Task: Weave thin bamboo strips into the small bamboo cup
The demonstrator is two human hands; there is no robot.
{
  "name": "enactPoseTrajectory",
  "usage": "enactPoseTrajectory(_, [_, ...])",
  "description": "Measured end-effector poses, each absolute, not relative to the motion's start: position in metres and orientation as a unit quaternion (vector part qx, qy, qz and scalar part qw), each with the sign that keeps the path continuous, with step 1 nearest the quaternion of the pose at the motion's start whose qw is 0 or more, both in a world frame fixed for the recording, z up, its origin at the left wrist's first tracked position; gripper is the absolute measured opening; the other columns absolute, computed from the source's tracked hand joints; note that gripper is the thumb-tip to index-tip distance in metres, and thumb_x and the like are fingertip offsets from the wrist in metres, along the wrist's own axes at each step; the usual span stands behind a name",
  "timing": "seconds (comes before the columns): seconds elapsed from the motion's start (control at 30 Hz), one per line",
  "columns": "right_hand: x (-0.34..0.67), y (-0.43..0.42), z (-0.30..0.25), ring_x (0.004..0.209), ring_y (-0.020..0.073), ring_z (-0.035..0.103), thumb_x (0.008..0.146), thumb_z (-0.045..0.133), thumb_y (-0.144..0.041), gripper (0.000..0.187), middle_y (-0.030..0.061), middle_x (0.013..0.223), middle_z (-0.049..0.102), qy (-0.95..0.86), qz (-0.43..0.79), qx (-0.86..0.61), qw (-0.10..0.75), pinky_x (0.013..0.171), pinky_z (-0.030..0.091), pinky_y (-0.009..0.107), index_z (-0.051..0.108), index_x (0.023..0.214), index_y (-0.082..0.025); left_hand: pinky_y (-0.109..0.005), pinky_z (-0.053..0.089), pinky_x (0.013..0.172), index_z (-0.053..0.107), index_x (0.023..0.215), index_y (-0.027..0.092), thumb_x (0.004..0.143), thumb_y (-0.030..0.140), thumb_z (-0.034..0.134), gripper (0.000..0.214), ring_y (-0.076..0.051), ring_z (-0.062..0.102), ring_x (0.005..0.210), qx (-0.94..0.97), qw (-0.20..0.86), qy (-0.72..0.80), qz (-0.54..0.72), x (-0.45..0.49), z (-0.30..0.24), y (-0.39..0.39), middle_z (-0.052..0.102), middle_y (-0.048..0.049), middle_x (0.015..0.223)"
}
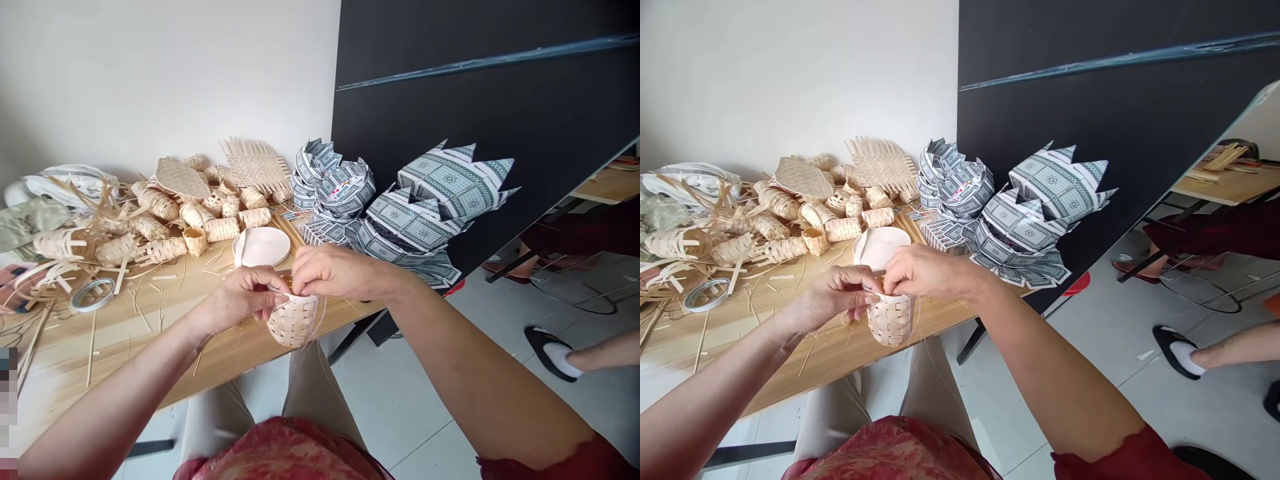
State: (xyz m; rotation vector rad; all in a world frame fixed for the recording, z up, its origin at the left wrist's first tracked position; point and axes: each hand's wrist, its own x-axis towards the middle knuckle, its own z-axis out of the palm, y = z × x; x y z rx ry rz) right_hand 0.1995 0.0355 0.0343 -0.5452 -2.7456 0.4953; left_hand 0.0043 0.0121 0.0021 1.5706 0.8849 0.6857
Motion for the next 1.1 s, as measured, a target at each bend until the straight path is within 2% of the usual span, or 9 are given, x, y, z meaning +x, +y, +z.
enactPoseTrajectory(0.13, [0.202,0.041,0.033,0.073,0.0112,0.053,0.077,0.056,-0.006,0.018,-0.0007,0.069,0.065,-0.937,0.215,-0.208,0.182,0.069,0.040,0.023,0.069,0.070,-0.015,-0.014,0.036,0.037,0.064,0.072,0.012,0.065,0.033,0.071,0.023,-0.005,0.046,0.041,0.645,0.591,0.379,0.302,0.004,0.002,0.012,0.052,0.0036,0.047])
enactPoseTrajectory(0.23, [0.210,0.040,0.037,0.075,0.0113,0.057,0.078,0.057,-0.011,0.014,0.0005,0.081,0.067,-0.898,0.250,-0.270,0.242,0.071,0.042,0.023,0.070,0.083,-0.016,-0.014,0.036,0.037,0.064,0.072,0.012,0.065,0.035,0.071,0.025,-0.005,0.045,0.039,0.634,0.590,0.381,0.323,0.002,0.003,0.013,0.051,0.0035,0.046])
enactPoseTrajectory(0.3, [0.216,0.035,0.039,0.076,0.0122,0.058,0.080,0.056,-0.013,0.012,0.0016,0.083,0.066,-0.873,0.225,-0.311,0.300,0.071,0.043,0.025,0.068,0.083,-0.016,-0.015,0.037,0.037,0.064,0.071,0.012,0.066,0.034,0.071,0.024,-0.006,0.046,0.039,0.646,0.567,0.383,0.338,0.000,0.005,0.012,0.051,0.0032,0.048])
enactPoseTrajectory(0.43, [0.217,0.015,0.034,0.072,0.0128,0.057,0.080,0.056,-0.010,0.013,0.0011,0.076,0.062,-0.826,0.090,-0.359,0.425,0.065,0.042,0.025,0.063,0.072,-0.016,-0.016,0.041,0.038,0.067,0.079,0.013,0.072,0.027,0.066,0.015,-0.005,0.049,0.043,0.722,0.429,0.376,0.392,-0.003,0.006,0.009,0.056,-0.0004,0.066])
enactPoseTrajectory(0.53, [0.208,-0.004,0.020,0.070,0.0122,0.055,0.082,0.056,-0.007,0.011,0.0029,0.076,0.060,-0.814,-0.009,-0.328,0.479,0.062,0.043,0.024,0.061,0.075,-0.015,-0.015,0.042,0.042,0.069,0.093,0.017,0.077,0.017,0.060,0.018,-0.006,0.051,0.048,0.784,0.283,0.362,0.418,-0.004,0.005,0.006,0.059,-0.0027,0.074])
enactPoseTrajectory(0.67, [0.191,-0.016,-0.001,0.072,0.0134,0.053,0.087,0.051,-0.007,0.014,0.0062,0.077,0.060,-0.839,-0.108,-0.246,0.472,0.068,0.046,0.025,0.064,0.083,-0.011,-0.018,0.044,0.049,0.070,0.094,0.019,0.080,0.013,0.055,0.022,-0.009,0.054,0.056,0.822,0.173,0.340,0.423,-0.002,0.002,0.004,0.057,-0.0025,0.072])
enactPoseTrajectory(0.9, [0.177,-0.009,-0.013,0.066,0.0147,0.050,0.086,0.050,-0.004,0.020,0.0053,0.066,0.059,-0.852,-0.201,-0.207,0.437,0.061,0.044,0.027,0.066,0.075,-0.009,-0.020,0.045,0.055,0.071,0.094,0.022,0.082,0.014,0.054,0.022,-0.010,0.054,0.060,0.827,0.166,0.356,0.403,0.005,-0.002,0.000,0.054,-0.0009,0.067])
enactPoseTrajectory(1.0, [0.170,-0.024,-0.011,0.066,0.0154,0.049,0.086,0.044,-0.005,0.026,0.0059,0.068,0.060,-0.857,-0.175,-0.152,0.460,0.063,0.044,0.028,0.065,0.072,-0.010,-0.020,0.044,0.055,0.072,0.091,0.022,0.083,0.014,0.054,0.021,-0.010,0.053,0.060,0.825,0.164,0.354,0.408,0.004,-0.005,-0.001,0.053,-0.0006,0.066])
enactPoseTrajectory(1.1, [0.160,-0.044,-0.010,0.060,0.0128,0.047,0.086,0.039,-0.007,0.029,0.0031,0.068,0.059,-0.874,-0.052,-0.121,0.468,0.058,0.043,0.026,0.061,0.069,-0.013,-0.020,0.044,0.056,0.072,0.091,0.022,0.083,0.015,0.054,0.021,-0.011,0.054,0.062,0.816,0.158,0.355,0.427,0.003,-0.008,-0.001,0.053,-0.0007,0.067])
